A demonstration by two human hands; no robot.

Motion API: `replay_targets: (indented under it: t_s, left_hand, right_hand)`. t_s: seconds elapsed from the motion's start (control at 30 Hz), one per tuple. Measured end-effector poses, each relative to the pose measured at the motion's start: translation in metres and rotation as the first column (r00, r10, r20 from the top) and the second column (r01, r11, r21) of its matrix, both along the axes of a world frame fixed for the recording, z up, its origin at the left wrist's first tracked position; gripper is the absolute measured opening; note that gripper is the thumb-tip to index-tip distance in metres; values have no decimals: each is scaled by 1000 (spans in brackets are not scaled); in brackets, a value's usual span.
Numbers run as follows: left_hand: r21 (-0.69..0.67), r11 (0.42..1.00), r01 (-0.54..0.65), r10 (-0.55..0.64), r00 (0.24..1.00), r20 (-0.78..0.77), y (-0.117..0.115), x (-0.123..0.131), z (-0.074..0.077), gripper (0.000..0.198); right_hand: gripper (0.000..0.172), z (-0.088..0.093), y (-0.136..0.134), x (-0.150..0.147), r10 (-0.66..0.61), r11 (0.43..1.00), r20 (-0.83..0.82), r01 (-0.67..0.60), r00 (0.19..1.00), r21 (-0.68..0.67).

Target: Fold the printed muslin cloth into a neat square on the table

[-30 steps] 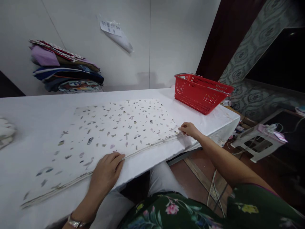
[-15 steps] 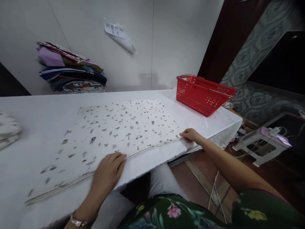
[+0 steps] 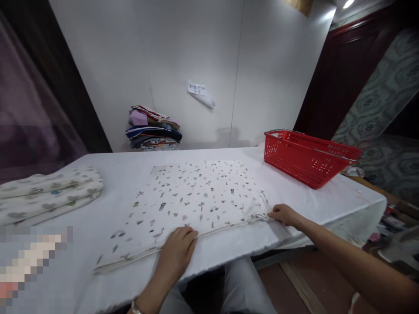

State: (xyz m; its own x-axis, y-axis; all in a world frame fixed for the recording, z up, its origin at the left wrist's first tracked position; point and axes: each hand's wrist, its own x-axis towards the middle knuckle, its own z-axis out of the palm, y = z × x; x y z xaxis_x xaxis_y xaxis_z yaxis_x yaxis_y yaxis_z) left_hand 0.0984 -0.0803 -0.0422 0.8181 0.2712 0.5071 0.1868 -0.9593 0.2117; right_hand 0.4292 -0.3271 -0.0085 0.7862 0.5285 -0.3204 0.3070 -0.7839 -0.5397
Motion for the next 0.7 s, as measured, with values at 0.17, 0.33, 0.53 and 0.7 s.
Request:
replay_targets:
  t_s: [0.17, 0.33, 0.53, 0.7]
  left_hand:
    - [-15, 1000, 2, -2, 1000, -4, 0, -1, -1, 20]
    - [-25, 1000, 3, -3, 1000, 21, 0, 0, 0, 20]
    - [-17, 1000, 18, -17, 999, 48, 1, 0, -2, 21]
    - [-29, 999, 18, -16, 996, 88, 2, 0, -2, 20]
  right_hand:
    - [19, 3, 6, -4, -50, 998, 54, 47, 997, 41]
    - [17, 2, 3, -2, -133, 952, -219, 187, 966, 243]
    - [23, 4, -9, 5, -164, 894, -326, 280, 931, 350]
    - [23, 0, -7, 10, -192, 962, -160, 218, 968, 162]
